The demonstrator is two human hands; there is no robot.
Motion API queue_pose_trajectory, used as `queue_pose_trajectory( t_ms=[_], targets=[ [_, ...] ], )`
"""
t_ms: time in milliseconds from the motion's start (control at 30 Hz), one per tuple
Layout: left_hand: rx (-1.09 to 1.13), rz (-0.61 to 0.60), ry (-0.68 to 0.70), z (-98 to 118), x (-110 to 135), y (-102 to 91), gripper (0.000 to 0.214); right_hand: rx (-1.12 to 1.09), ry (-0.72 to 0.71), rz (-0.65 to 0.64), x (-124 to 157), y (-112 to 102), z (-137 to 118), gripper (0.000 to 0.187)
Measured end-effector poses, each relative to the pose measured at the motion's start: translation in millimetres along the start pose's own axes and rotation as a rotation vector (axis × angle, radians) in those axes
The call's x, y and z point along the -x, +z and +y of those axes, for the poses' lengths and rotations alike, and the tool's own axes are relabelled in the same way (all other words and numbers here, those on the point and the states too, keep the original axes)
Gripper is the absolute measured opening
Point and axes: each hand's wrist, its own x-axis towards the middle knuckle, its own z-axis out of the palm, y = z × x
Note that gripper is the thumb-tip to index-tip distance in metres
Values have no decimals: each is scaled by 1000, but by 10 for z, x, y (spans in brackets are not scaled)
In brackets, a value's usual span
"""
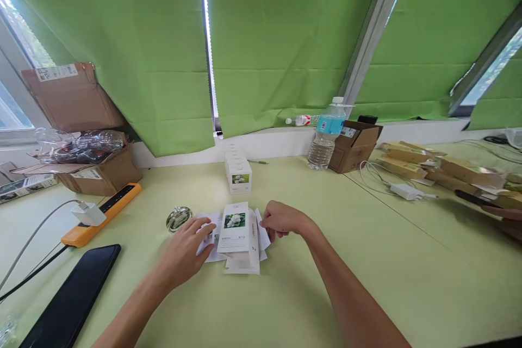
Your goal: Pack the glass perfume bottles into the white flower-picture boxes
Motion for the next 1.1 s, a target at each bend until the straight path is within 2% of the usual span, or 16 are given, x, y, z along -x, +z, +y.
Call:
queue_pose_trajectory(
  t_ms=[267, 533, 800, 933, 1100],
  targets=[
    [109, -53, -18, 35, -88, 121, 26, 3, 5, 23, 4, 13, -17, 15],
    [167, -83, -143, -26, -52, 61, 27, 9, 20, 25, 52, -25, -11, 16],
    [22, -96, -271, -225, 37, 25, 25, 64, 87, 73, 87, -126, 59, 20],
    [-35, -89, -259, -235, 52, 21, 26, 84, 107, 83, 97, -132, 68, 21],
    [-109, -1, -217, -237, 61, 34, 29, 132, 133, 157, 112, -132, 35, 26]
  ],
)
